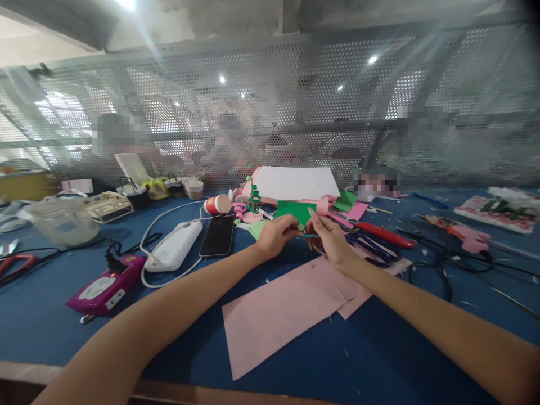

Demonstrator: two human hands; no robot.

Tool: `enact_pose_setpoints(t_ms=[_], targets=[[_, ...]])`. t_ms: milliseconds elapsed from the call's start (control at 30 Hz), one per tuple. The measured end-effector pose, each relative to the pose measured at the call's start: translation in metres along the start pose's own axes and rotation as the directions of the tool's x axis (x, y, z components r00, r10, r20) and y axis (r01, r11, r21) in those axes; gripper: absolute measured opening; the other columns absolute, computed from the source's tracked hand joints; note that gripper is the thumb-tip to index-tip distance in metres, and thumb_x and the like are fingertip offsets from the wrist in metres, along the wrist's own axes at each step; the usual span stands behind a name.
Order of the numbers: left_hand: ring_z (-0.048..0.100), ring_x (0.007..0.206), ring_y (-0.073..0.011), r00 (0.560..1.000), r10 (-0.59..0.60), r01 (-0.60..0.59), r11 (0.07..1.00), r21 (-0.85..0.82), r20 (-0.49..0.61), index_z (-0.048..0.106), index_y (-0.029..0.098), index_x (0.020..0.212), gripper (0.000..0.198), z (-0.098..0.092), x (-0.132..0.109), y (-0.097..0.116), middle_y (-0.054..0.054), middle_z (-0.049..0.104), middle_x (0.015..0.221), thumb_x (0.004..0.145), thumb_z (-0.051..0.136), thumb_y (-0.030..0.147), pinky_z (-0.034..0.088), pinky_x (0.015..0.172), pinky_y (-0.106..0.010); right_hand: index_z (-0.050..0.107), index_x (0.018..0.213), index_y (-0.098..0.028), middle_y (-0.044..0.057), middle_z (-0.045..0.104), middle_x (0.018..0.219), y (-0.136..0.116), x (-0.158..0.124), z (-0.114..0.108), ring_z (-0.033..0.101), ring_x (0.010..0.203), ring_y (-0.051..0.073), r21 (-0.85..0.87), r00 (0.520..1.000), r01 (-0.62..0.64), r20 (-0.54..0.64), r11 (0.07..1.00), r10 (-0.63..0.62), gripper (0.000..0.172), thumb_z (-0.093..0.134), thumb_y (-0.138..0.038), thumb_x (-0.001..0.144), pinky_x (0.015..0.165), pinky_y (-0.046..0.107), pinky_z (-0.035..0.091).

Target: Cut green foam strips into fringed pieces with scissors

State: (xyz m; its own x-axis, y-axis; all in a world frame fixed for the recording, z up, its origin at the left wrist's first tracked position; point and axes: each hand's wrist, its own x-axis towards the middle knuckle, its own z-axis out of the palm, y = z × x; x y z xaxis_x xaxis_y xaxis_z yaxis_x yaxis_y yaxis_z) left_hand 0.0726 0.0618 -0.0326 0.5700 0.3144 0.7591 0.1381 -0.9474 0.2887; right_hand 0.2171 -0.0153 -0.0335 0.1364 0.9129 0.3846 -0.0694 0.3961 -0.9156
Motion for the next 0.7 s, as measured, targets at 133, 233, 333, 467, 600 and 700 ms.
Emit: enact_pose_setpoints(t_ms=[133,233,333,467,600,700], targets=[[0.045,0.058,-0.009,0.998,-0.032,0.031,0.999,0.007,0.051,0.051,0.016,0.077,0.015,0.001,0.0,-0.002,0.002,0.05,0.066,0.082,0.055,0.03,0.035,0.054,-0.02,0.049,0.061,-0.02,-0.005,0.04,0.055,0.0,0.002,-0.001,0.034,0.042,0.006,-0.069,0.999,0.001,0.047,0.998,0.002,0.038,0.059,-0.055,0.072,0.038,0.023,0.022],[0.046,0.059,-0.0096,0.992,-0.006,0.005,1.0,0.014,0.123,0.051,0.016,0.074,0.022,0.001,0.0,-0.002,0.001,0.051,0.066,0.083,0.052,0.036,0.035,0.055,-0.021,0.052,0.063,-0.02,-0.006,0.042,0.052,-0.001,0.004,-0.002,0.033,0.04,0.006,-0.072,0.987,-0.112,0.105,0.991,0.119,0.037,0.063,-0.055,0.068,0.037,0.023,0.022],[0.047,0.06,-0.0108,0.991,0.001,-0.006,0.999,0.042,0.131,0.05,0.016,0.075,0.027,0.0,0.0,-0.001,0.0,0.053,0.067,0.085,0.047,0.041,0.036,0.055,-0.023,0.052,0.063,-0.02,-0.006,0.044,0.05,0.001,0.007,-0.004,0.035,0.038,0.006,-0.025,0.972,-0.195,0.132,0.98,0.197,0.037,0.067,-0.054,0.063,0.035,0.022,0.022],[0.052,0.072,-0.0152,1.0,-0.009,0.005,0.99,0.139,0.03,0.051,0.015,0.088,0.028,0.001,0.0,0.008,-0.004,0.056,0.078,0.087,0.042,0.042,0.042,0.064,-0.027,0.055,0.068,-0.019,-0.005,0.049,0.054,0.006,0.008,-0.001,0.041,0.042,0.007,0.075,0.972,-0.208,0.122,0.975,0.198,0.033,0.072,-0.047,0.06,0.037,0.02,0.026],[0.053,0.086,-0.0182,0.996,-0.055,0.067,0.98,0.189,-0.069,0.054,0.015,0.097,0.027,0.004,0.001,0.019,-0.007,0.06,0.09,0.088,0.043,0.038,0.043,0.077,-0.032,0.057,0.073,-0.021,-0.005,0.05,0.055,0.009,0.006,0.003,0.044,0.045,0.008,0.133,0.985,-0.167,0.071,0.977,0.158,0.03,0.069,-0.046,0.062,0.039,0.021,0.031],[0.054,0.089,-0.0192,0.99,-0.101,0.117,0.976,0.184,-0.093,0.06,0.017,0.094,0.023,0.006,0.003,0.023,-0.007,0.063,0.09,0.086,0.047,0.034,0.044,0.079,-0.034,0.053,0.065,-0.021,-0.006,0.048,0.05,0.009,0.004,0.004,0.043,0.042,0.009,0.029,0.996,-0.085,-0.013,0.996,0.086,0.031,0.066,-0.049,0.065,0.038,0.022,0.032]])
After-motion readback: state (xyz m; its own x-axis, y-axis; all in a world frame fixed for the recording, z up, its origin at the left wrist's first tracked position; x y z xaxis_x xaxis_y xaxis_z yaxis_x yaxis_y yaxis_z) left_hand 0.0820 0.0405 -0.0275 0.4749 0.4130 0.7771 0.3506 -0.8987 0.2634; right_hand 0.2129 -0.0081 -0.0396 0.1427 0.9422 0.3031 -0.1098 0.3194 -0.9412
